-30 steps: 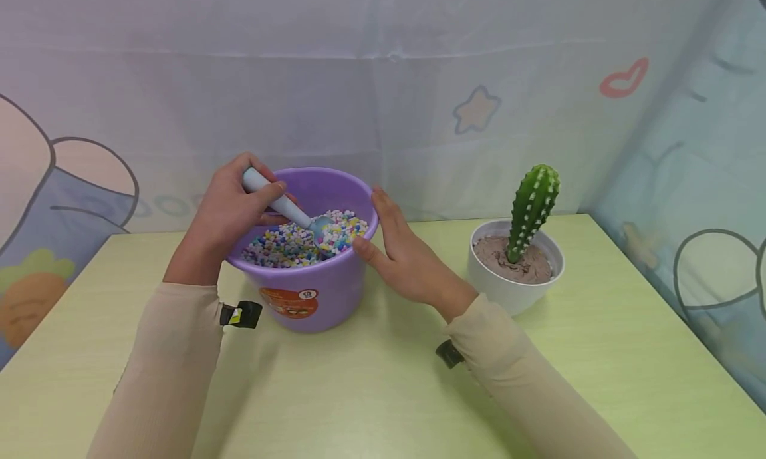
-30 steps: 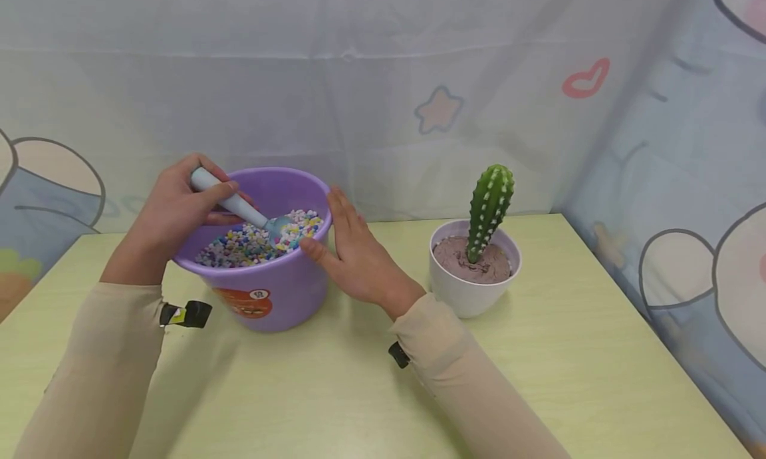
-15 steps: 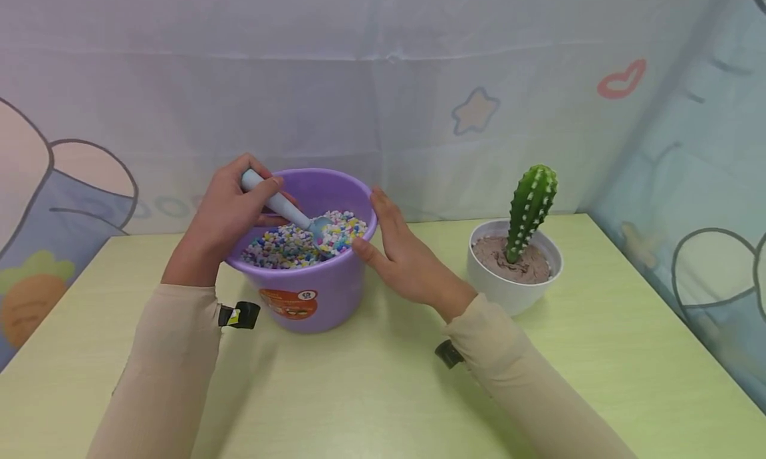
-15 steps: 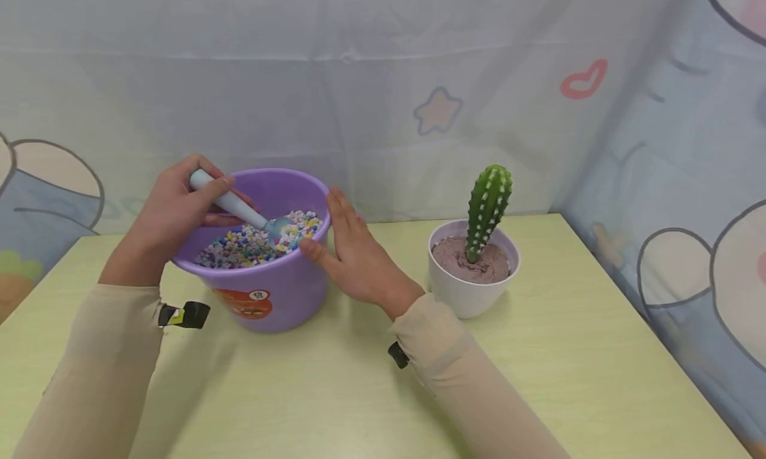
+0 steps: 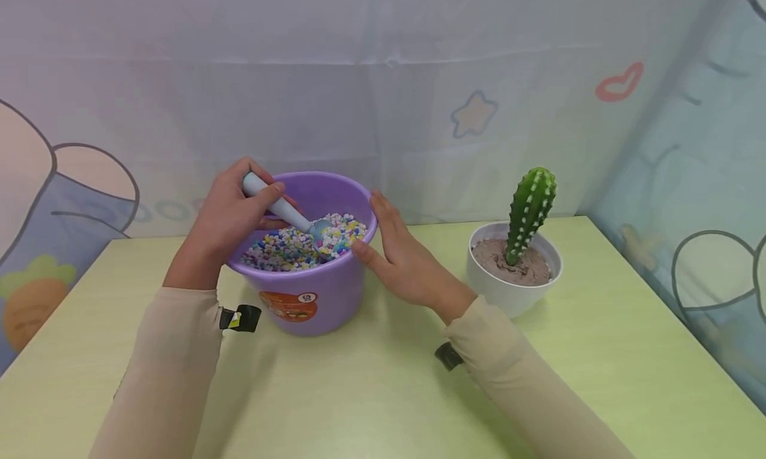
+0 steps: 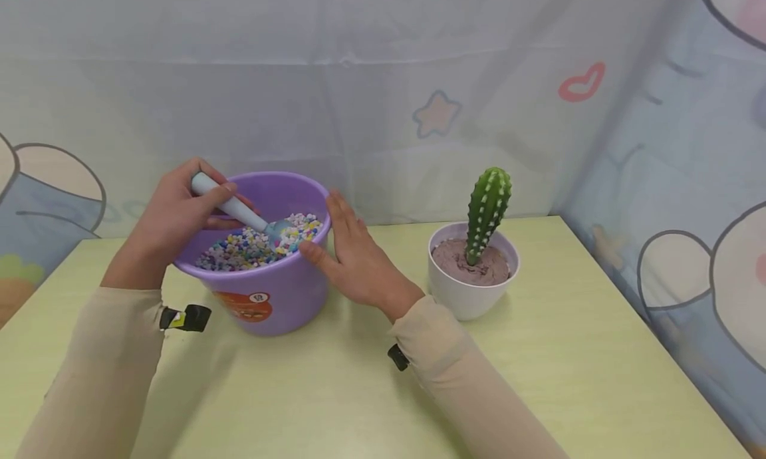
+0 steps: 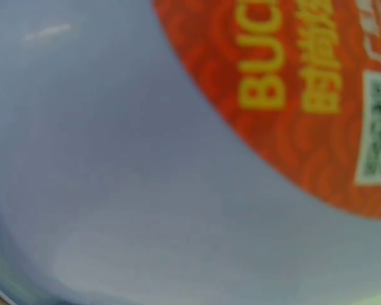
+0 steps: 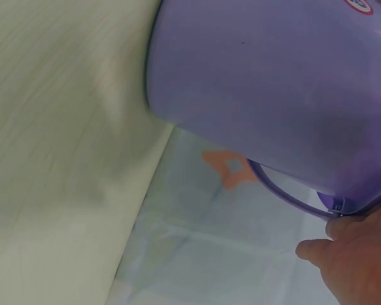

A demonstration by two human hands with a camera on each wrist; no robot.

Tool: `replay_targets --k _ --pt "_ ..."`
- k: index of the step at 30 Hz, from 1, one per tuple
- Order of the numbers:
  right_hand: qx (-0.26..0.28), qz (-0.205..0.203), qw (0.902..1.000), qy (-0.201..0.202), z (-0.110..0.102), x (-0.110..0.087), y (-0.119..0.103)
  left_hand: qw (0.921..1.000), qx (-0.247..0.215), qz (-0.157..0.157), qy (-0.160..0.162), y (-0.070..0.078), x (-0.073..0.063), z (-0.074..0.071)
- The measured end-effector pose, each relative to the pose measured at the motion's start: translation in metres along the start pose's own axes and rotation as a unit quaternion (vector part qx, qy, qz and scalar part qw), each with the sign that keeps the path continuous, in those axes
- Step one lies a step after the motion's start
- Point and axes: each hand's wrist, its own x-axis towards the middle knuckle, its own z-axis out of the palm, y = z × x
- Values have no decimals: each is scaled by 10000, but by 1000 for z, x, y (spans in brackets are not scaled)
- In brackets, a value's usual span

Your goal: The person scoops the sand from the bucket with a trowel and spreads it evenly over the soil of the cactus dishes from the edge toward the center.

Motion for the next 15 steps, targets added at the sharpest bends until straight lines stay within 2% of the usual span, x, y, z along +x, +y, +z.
replay_targets --k 7,15 --pt "38 3 10000 9 1 1 1 9998 -56 -144 118 1 0 2" --pt "20 24 10000 -57 0 1 1 9998 -114 -107 75 1 -1 3"
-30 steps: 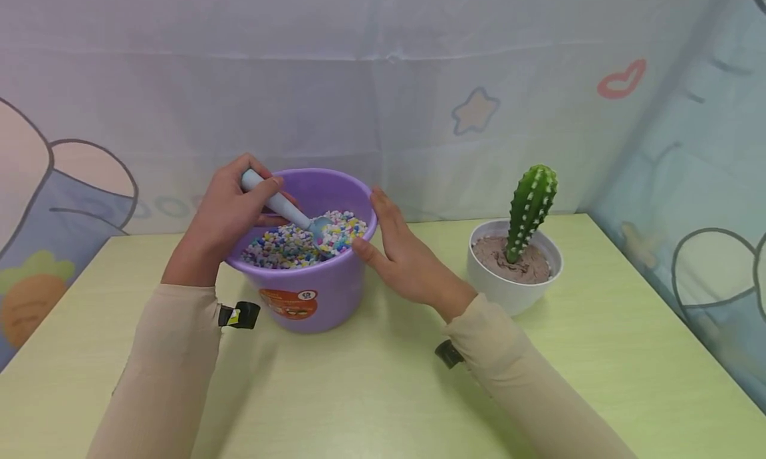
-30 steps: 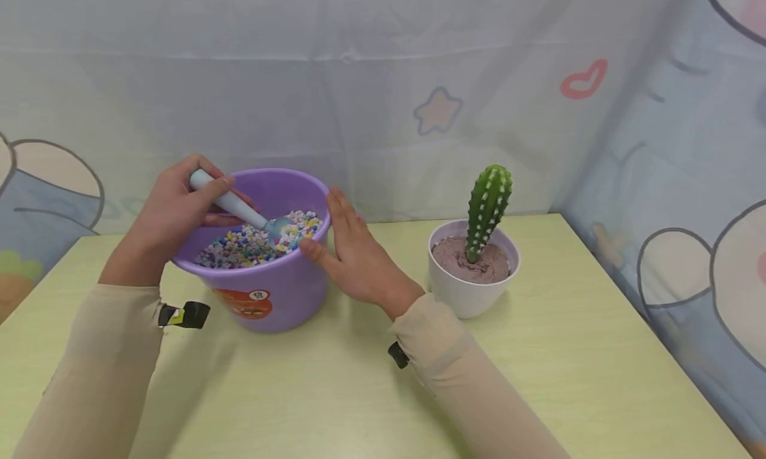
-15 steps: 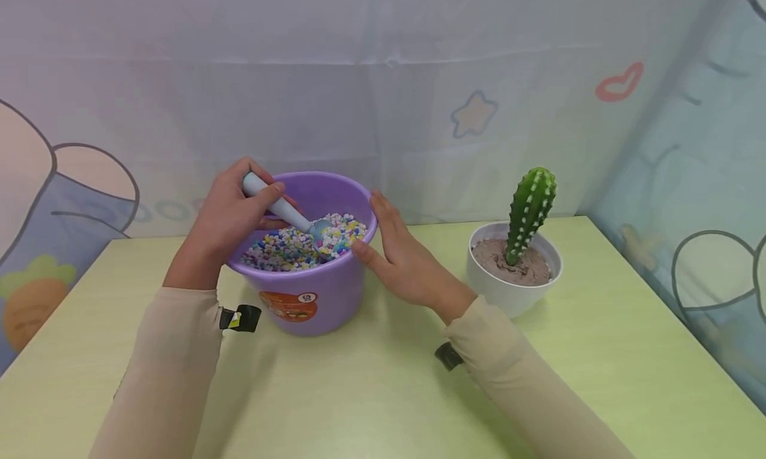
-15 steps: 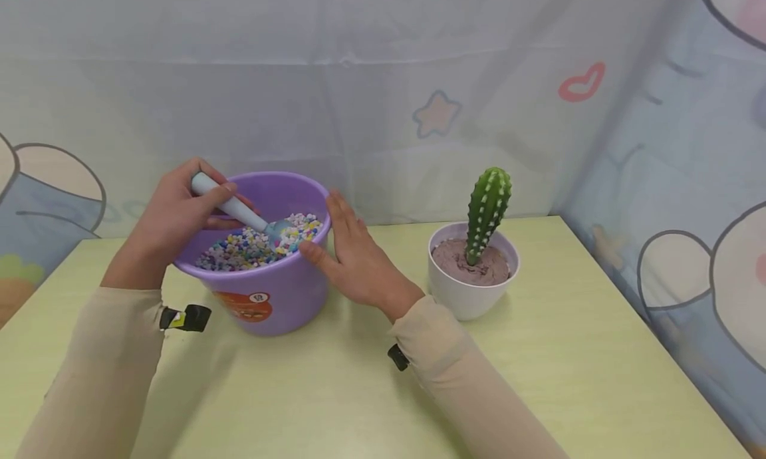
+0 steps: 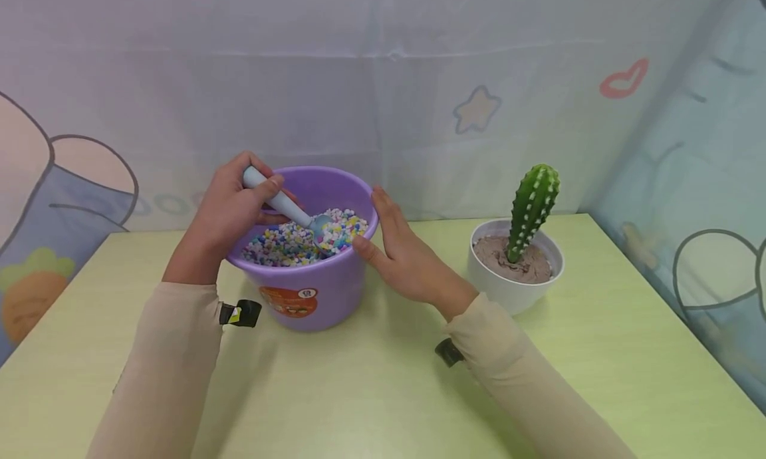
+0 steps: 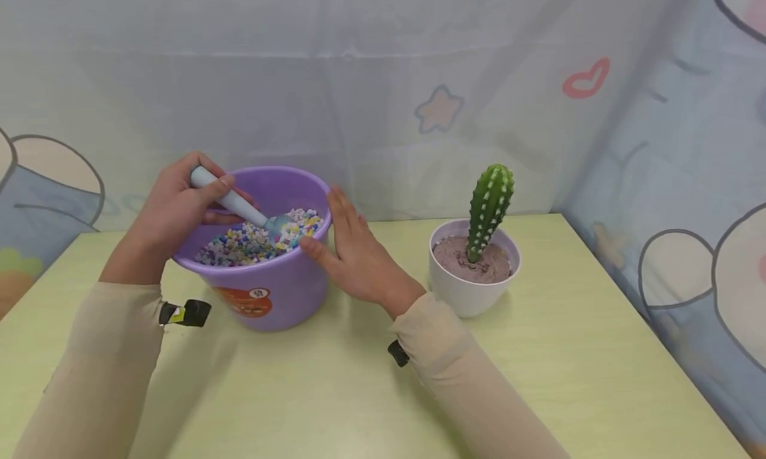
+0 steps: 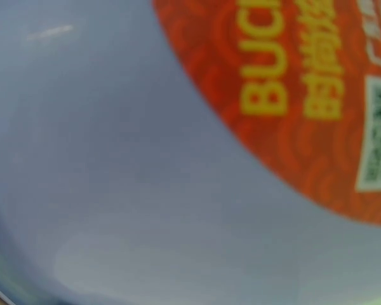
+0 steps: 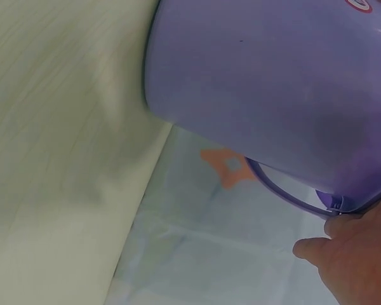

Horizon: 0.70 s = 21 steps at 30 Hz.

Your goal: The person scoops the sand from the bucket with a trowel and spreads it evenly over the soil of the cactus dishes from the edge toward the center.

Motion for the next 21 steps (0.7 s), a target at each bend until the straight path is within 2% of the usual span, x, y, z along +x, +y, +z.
replay_targets --k 21 --pt "10 90 9999 -49 -1 0 -2 10000 -10 -69 42 1 -1 0"
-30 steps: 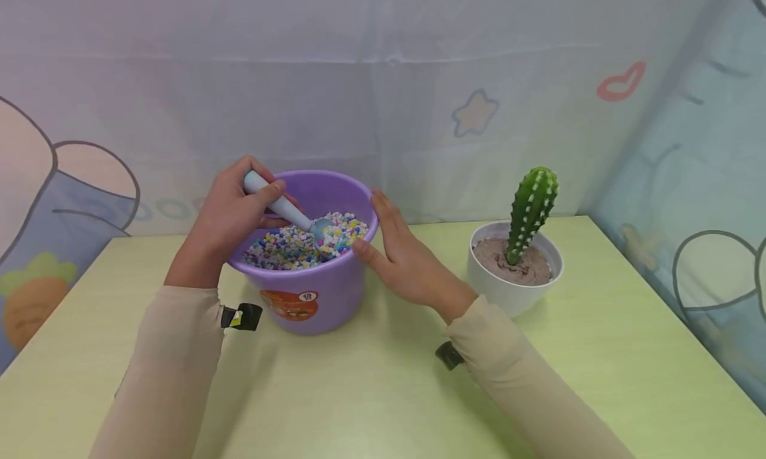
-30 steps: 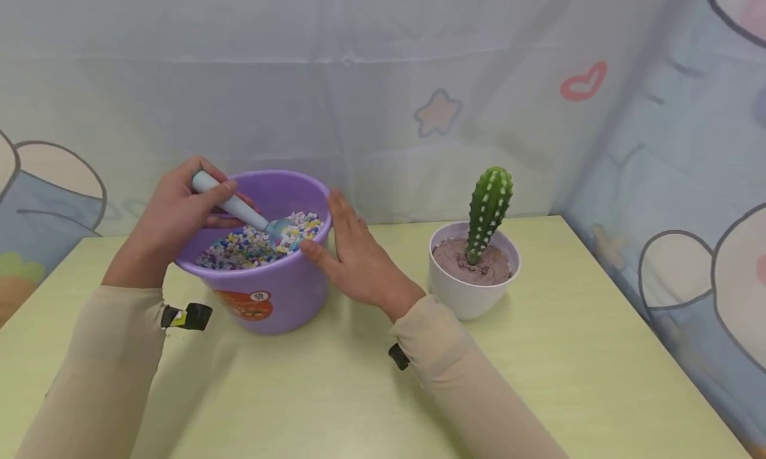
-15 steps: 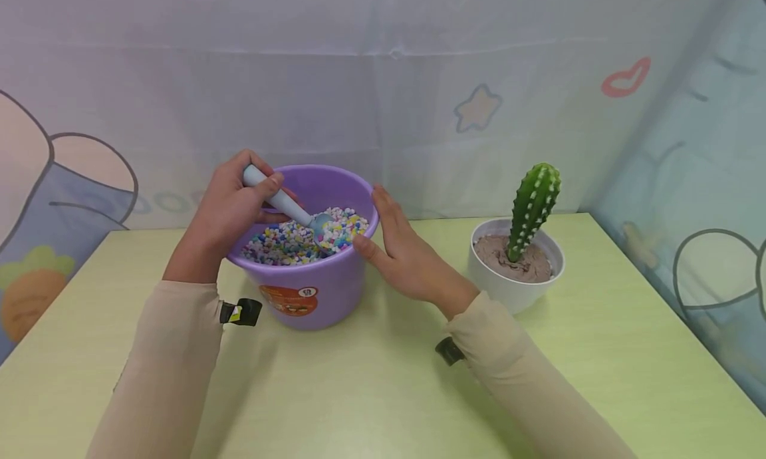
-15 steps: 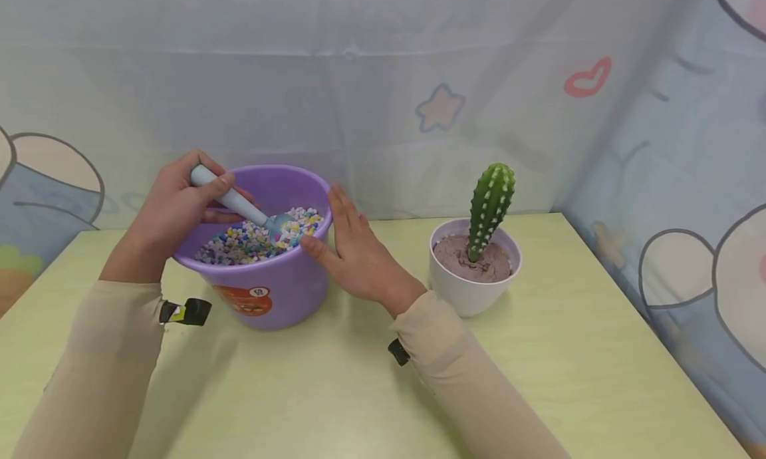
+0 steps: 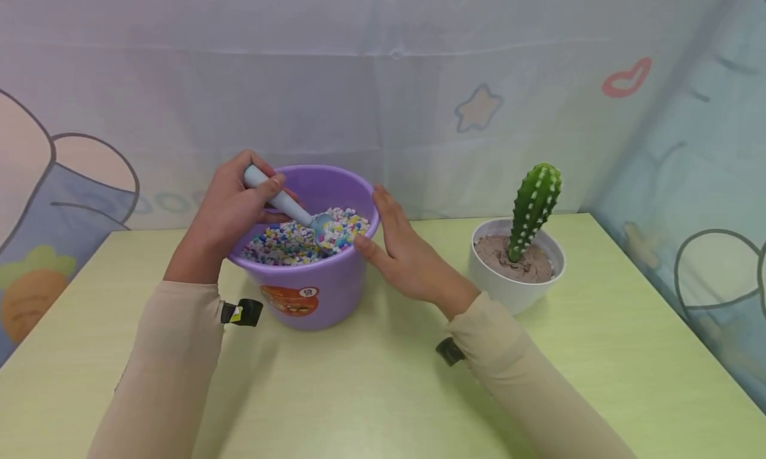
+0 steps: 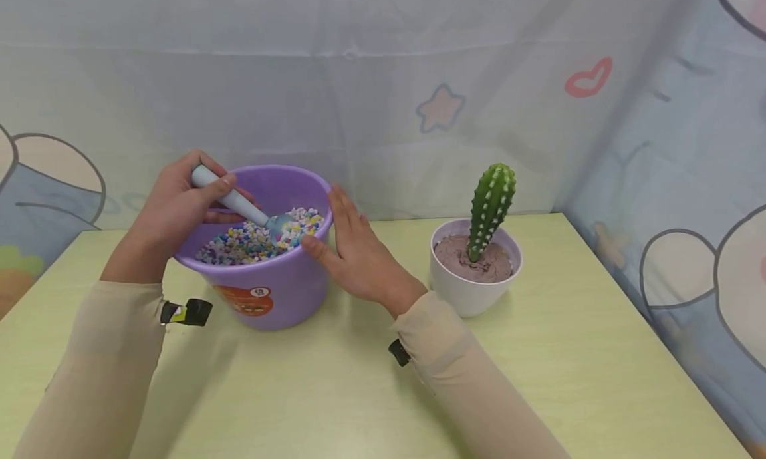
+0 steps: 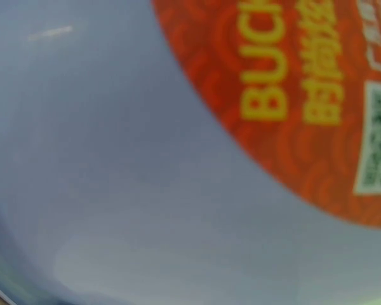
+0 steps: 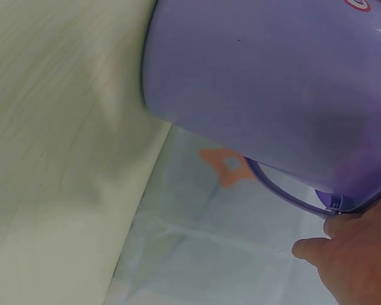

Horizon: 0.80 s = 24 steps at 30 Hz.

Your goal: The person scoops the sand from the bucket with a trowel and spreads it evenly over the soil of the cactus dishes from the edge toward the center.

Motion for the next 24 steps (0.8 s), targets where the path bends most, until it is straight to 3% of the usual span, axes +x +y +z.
replay_targets --k 24 --pt "-79 59 9999 -61 -2 0 -2 9997 209 64 82 0 1 1"
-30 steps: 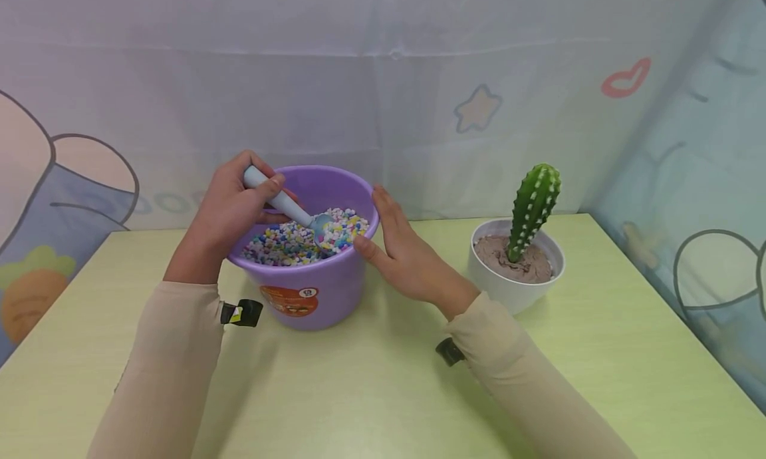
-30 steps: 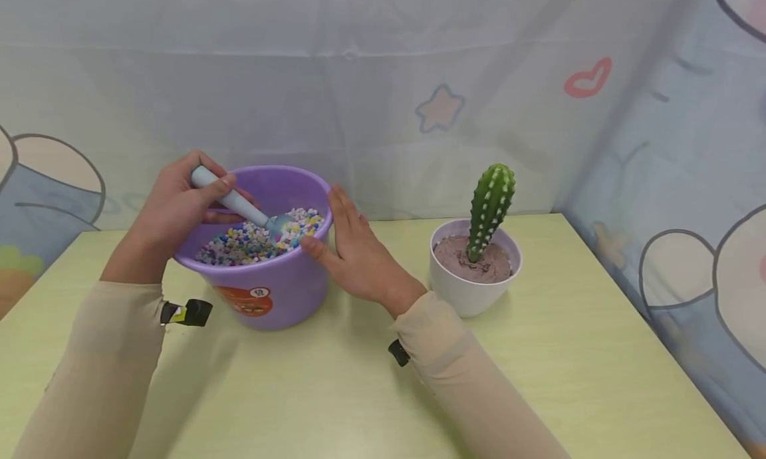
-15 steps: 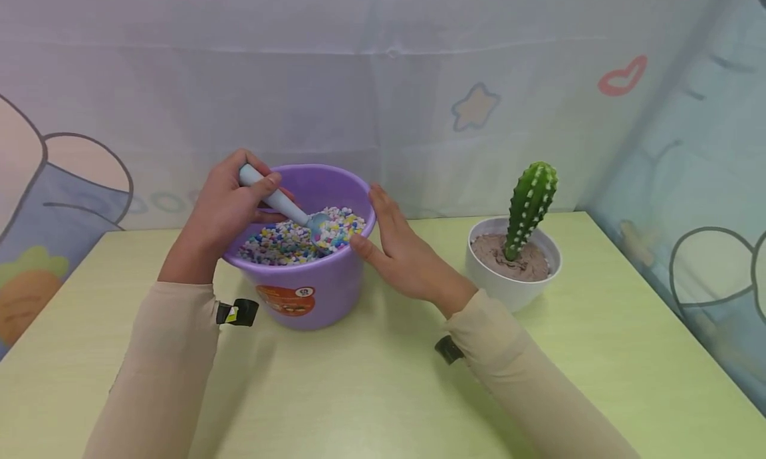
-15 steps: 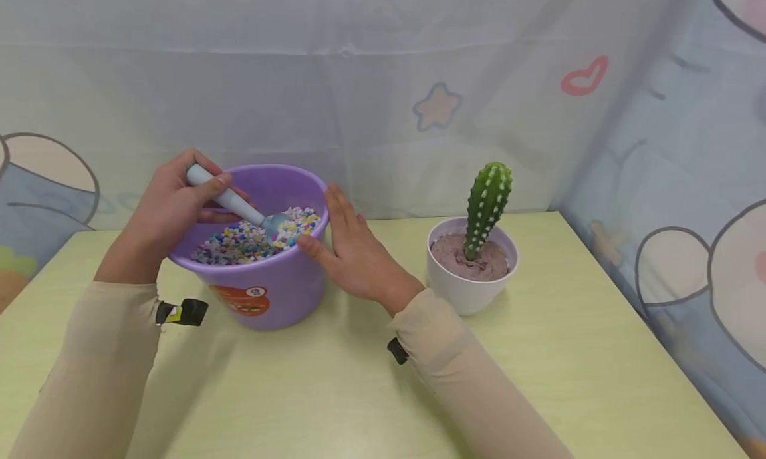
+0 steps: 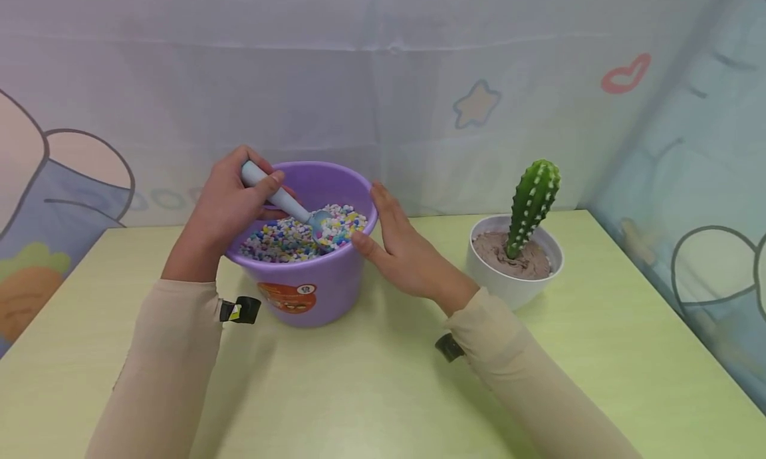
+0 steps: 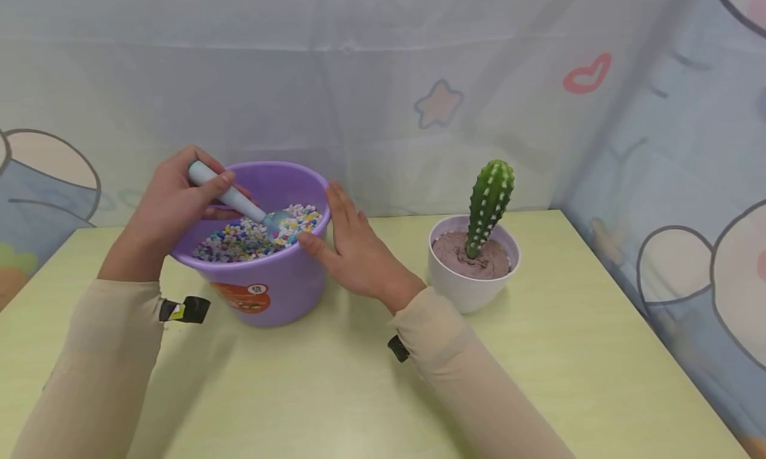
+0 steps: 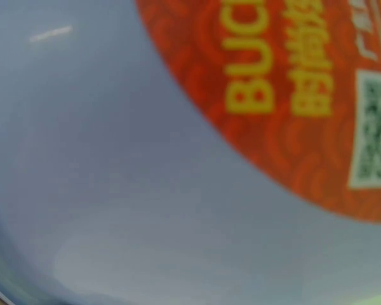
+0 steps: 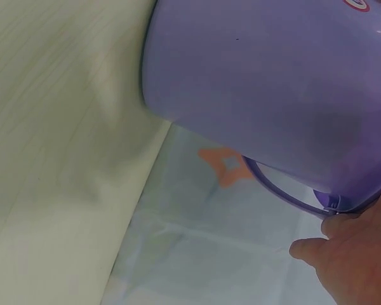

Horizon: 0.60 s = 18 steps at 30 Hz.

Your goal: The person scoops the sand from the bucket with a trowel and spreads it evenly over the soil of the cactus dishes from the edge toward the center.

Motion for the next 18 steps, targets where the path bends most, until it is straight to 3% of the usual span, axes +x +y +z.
replay_targets --k 18 --pt "14 -18 10000 -13 0 -1 1 9999 -152 34 9 0 0 0"
